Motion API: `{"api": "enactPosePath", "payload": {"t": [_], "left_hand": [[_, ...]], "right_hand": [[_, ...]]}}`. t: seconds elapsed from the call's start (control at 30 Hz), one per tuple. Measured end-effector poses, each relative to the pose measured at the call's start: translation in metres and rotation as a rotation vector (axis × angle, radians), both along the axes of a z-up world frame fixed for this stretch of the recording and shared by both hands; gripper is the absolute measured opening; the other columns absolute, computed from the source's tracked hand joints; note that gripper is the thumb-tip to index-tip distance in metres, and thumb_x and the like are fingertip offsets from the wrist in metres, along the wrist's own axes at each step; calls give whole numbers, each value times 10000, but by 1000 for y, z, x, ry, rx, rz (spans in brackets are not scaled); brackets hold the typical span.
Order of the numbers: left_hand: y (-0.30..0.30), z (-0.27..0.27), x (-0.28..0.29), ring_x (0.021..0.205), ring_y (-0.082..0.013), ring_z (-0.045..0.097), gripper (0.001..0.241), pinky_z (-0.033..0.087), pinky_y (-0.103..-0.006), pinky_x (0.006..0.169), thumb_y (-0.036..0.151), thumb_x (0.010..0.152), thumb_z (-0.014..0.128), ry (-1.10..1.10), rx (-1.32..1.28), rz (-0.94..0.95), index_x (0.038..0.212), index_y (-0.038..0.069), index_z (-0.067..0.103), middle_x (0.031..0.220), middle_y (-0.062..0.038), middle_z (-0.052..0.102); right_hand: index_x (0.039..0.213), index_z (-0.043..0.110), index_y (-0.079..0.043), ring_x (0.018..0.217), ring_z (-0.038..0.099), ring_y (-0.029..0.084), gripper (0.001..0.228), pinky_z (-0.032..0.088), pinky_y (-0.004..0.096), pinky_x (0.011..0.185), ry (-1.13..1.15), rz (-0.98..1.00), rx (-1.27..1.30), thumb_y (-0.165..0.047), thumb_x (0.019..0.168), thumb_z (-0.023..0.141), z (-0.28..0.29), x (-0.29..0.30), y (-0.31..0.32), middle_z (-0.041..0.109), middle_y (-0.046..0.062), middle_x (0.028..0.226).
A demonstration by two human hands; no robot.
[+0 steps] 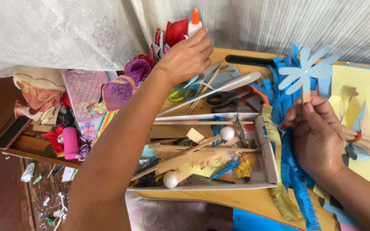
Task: Assembling paper flowers onto wooden sticks using glue and organizing craft materials into a box.
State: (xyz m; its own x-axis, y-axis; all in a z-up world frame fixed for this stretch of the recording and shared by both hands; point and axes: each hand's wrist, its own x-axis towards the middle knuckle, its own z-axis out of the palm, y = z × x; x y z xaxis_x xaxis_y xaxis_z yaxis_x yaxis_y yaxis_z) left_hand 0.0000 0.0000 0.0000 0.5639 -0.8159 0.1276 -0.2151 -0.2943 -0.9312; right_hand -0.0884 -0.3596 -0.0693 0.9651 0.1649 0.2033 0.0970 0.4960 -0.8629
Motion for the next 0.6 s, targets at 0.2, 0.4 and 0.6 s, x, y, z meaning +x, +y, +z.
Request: {"api": "enactPosePath", "payload": {"t": [0.2, 0.4, 0.6], "left_hand": [[5, -8, -4, 1216, -289, 577, 179, 132, -557, 1301, 185, 987, 660, -58, 26, 58, 1054, 325, 748, 1106, 37, 713], [-1, 2, -28, 1342, -302, 520, 284, 135, -574, 1293, 116, 921, 730, -52, 40, 82, 1161, 266, 717, 1166, -3, 706], [-38, 41, -80, 1147, -258, 541, 230, 399, -416, 1104, 79, 1022, 671, -100, -343, -217, 838, 199, 741, 1070, -44, 644]], "right_hand": [[1121, 577, -120, 895, 626, 192, 97, 536, 321, 799, -23, -34, 17, -89, 1112, 485, -6, -1, -1, 619, 53, 1057], [1121, 566, -123, 901, 636, 204, 105, 551, 323, 840, -18, -39, 7, -73, 1086, 480, -7, -2, -1, 635, 57, 1079], [1117, 585, -138, 951, 666, 217, 95, 547, 332, 807, -22, -24, -19, -92, 1102, 504, -4, -4, 0, 652, 72, 1059]]}}
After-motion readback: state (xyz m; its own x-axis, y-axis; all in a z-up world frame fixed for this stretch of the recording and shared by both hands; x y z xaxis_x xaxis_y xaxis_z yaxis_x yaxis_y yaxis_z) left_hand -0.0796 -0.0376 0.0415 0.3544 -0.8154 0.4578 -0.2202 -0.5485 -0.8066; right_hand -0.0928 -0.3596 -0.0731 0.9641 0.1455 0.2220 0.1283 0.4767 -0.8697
